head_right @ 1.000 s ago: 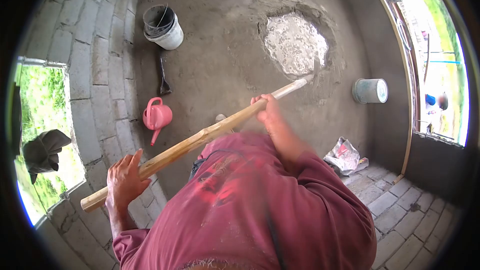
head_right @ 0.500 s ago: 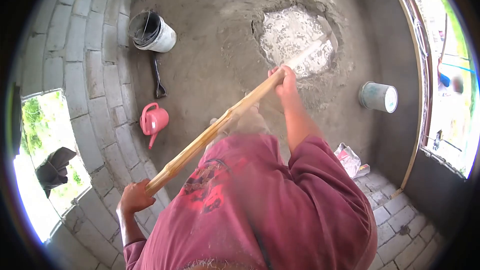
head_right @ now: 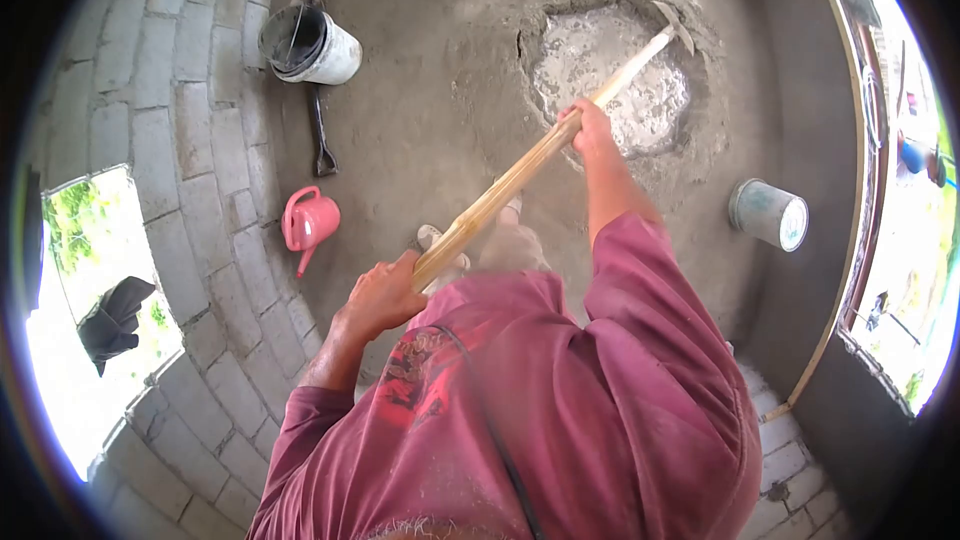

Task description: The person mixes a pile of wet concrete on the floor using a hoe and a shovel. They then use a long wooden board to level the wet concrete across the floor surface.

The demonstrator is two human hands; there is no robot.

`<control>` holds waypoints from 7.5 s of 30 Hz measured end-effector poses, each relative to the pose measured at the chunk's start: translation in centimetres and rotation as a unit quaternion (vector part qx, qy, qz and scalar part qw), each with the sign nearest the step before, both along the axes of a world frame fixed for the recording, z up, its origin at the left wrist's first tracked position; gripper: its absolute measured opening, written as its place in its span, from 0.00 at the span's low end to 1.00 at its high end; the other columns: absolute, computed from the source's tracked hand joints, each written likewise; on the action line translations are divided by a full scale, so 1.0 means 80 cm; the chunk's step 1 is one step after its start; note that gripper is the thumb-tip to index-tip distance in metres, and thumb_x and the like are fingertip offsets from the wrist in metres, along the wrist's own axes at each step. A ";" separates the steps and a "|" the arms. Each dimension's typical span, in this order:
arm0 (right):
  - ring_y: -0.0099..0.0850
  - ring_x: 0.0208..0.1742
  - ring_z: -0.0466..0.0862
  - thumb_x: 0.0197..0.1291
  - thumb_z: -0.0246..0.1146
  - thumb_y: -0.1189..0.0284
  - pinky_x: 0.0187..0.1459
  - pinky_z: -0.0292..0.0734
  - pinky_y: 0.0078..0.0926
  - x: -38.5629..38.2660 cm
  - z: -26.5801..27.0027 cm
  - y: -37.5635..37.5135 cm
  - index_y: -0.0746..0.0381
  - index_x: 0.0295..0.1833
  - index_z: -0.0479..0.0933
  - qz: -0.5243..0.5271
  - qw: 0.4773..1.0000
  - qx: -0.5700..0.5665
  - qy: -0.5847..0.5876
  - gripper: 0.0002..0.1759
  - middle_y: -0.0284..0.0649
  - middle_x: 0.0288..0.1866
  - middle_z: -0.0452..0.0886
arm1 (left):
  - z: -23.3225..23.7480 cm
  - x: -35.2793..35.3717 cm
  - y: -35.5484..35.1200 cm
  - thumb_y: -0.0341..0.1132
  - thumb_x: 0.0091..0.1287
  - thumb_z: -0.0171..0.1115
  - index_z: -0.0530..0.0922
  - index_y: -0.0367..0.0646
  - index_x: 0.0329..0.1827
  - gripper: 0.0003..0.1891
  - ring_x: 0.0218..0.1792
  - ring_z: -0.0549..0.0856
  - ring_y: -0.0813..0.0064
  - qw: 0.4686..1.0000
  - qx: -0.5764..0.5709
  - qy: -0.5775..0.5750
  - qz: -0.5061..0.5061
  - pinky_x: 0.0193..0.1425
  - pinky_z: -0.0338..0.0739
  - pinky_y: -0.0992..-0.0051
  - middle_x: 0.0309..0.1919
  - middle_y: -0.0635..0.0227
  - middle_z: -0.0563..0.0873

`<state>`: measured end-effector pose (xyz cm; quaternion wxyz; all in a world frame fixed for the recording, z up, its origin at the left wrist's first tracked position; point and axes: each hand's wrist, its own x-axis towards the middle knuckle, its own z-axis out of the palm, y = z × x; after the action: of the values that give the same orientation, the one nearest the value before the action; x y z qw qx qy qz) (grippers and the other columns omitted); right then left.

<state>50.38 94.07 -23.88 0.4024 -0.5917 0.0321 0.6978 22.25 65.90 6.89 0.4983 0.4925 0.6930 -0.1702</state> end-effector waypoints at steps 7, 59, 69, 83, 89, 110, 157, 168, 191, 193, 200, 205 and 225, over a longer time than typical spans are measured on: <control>0.47 0.30 0.82 0.64 0.62 0.77 0.35 0.85 0.45 0.030 0.004 0.057 0.72 0.53 0.69 0.068 0.993 -0.008 -0.096 0.15 0.53 0.33 0.77 | 0.050 0.036 0.058 0.42 0.58 0.63 0.73 0.39 0.61 0.28 0.46 0.86 0.42 0.991 -0.004 -0.109 0.073 0.53 0.78 0.51 0.42 0.42 0.86; 0.42 0.30 0.81 0.61 0.62 0.79 0.36 0.88 0.45 -0.092 -0.023 -0.041 0.70 0.46 0.70 0.098 0.992 -0.019 -0.073 0.10 0.47 0.32 0.75 | 0.124 -0.053 -0.045 0.46 0.58 0.67 0.82 0.41 0.56 0.26 0.46 0.86 0.48 0.987 0.022 -0.043 0.153 0.51 0.80 0.59 0.44 0.51 0.88; 0.45 0.32 0.81 0.62 0.63 0.78 0.44 0.85 0.52 -0.183 0.004 -0.103 0.66 0.45 0.69 0.031 0.997 -0.014 0.072 0.10 0.48 0.34 0.75 | 0.129 -0.189 -0.069 0.40 0.55 0.71 0.79 0.45 0.61 0.29 0.47 0.86 0.49 0.989 0.086 -0.053 0.110 0.52 0.80 0.59 0.45 0.51 0.88; 0.42 0.54 0.80 0.69 0.61 0.68 0.63 0.76 0.43 -0.306 0.096 -0.170 0.64 0.54 0.71 0.030 0.996 -0.027 0.081 0.15 0.47 0.50 0.79 | 0.087 -0.341 -0.008 0.41 0.62 0.67 0.72 0.41 0.67 0.30 0.49 0.85 0.47 0.989 0.107 -0.098 -0.001 0.53 0.78 0.53 0.43 0.48 0.87; 0.40 0.52 0.80 0.68 0.62 0.72 0.63 0.76 0.41 -0.367 0.148 -0.202 0.64 0.47 0.74 -0.005 0.976 0.034 0.216 0.08 0.47 0.45 0.80 | 0.100 -0.371 0.016 0.44 0.61 0.69 0.67 0.37 0.73 0.38 0.48 0.86 0.45 0.967 0.165 -0.192 0.004 0.56 0.78 0.55 0.45 0.44 0.87; 0.34 0.52 0.81 0.67 0.60 0.64 0.53 0.77 0.33 0.023 0.162 -0.623 0.62 0.59 0.79 0.397 0.886 -0.148 -0.189 0.20 0.42 0.52 0.83 | 0.180 -0.205 -0.010 0.70 0.66 0.59 0.54 0.36 0.80 0.53 0.44 0.86 0.65 0.947 0.181 -0.265 -0.013 0.56 0.78 0.67 0.38 0.54 0.87; 0.40 0.38 0.79 0.72 0.61 0.67 0.47 0.83 0.46 -0.349 0.097 -0.235 0.66 0.52 0.68 -0.097 0.990 -0.058 0.082 0.15 0.44 0.41 0.73 | 0.012 -0.482 -0.201 0.64 0.78 0.41 0.81 0.38 0.55 0.35 0.47 0.88 0.65 0.904 -0.190 -0.267 0.276 0.49 0.82 0.63 0.47 0.57 0.88; 0.39 0.40 0.77 0.71 0.61 0.67 0.51 0.80 0.43 -0.281 0.179 -0.211 0.65 0.46 0.68 -0.113 0.989 0.004 0.095 0.13 0.42 0.37 0.73 | -0.183 -0.252 -0.356 0.67 0.74 0.45 0.76 0.34 0.59 0.38 0.46 0.88 0.58 0.637 -0.128 -0.321 0.689 0.48 0.82 0.58 0.51 0.51 0.86; 0.43 0.40 0.81 0.73 0.54 0.59 0.45 0.84 0.43 -0.156 0.186 -0.229 0.71 0.44 0.72 -0.118 0.978 0.078 0.152 0.21 0.50 0.37 0.78 | -0.161 -0.590 -0.154 0.54 0.74 0.59 0.76 0.42 0.41 0.21 0.44 0.84 0.65 0.673 0.339 -0.186 0.631 0.50 0.80 0.65 0.44 0.61 0.82; 0.44 0.40 0.82 0.74 0.53 0.59 0.46 0.84 0.43 -0.158 0.194 -0.234 0.70 0.43 0.73 -0.109 0.977 0.076 0.168 0.21 0.50 0.38 0.78 | 0.011 -0.498 -0.068 0.54 0.69 0.66 0.78 0.40 0.57 0.27 0.58 0.80 0.66 0.747 0.415 -0.292 0.430 0.61 0.75 0.64 0.54 0.62 0.82; 0.42 0.41 0.82 0.72 0.55 0.60 0.49 0.84 0.39 -0.173 0.185 -0.254 0.72 0.42 0.75 -0.115 0.972 0.115 0.167 0.21 0.50 0.36 0.80 | 0.218 -0.326 0.001 0.42 0.66 0.72 0.87 0.41 0.45 0.14 0.43 0.87 0.62 0.527 0.260 -0.753 -0.296 0.59 0.76 0.56 0.47 0.54 0.86; 0.39 0.38 0.84 0.74 0.53 0.63 0.45 0.84 0.36 -0.209 0.219 -0.266 0.71 0.44 0.74 -0.138 0.979 0.091 0.117 0.18 0.48 0.34 0.81 | 0.240 -0.328 0.032 0.35 0.69 0.66 0.85 0.44 0.35 0.06 0.36 0.86 0.65 0.478 0.294 -0.733 -0.384 0.52 0.79 0.57 0.39 0.61 0.88; 0.36 0.32 0.82 0.72 0.54 0.66 0.36 0.81 0.32 -0.267 0.242 -0.198 0.68 0.44 0.71 -0.002 0.991 0.068 0.113 0.13 0.44 0.35 0.78 | 0.173 -0.247 0.023 0.47 0.71 0.62 0.77 0.40 0.43 0.16 0.37 0.87 0.64 0.581 0.354 -0.721 -0.129 0.47 0.82 0.63 0.35 0.61 0.86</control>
<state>29.05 78.19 -4.55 0.4364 -0.4802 0.0311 0.7602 2.47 67.70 20.71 0.5927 0.6751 0.0398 0.4374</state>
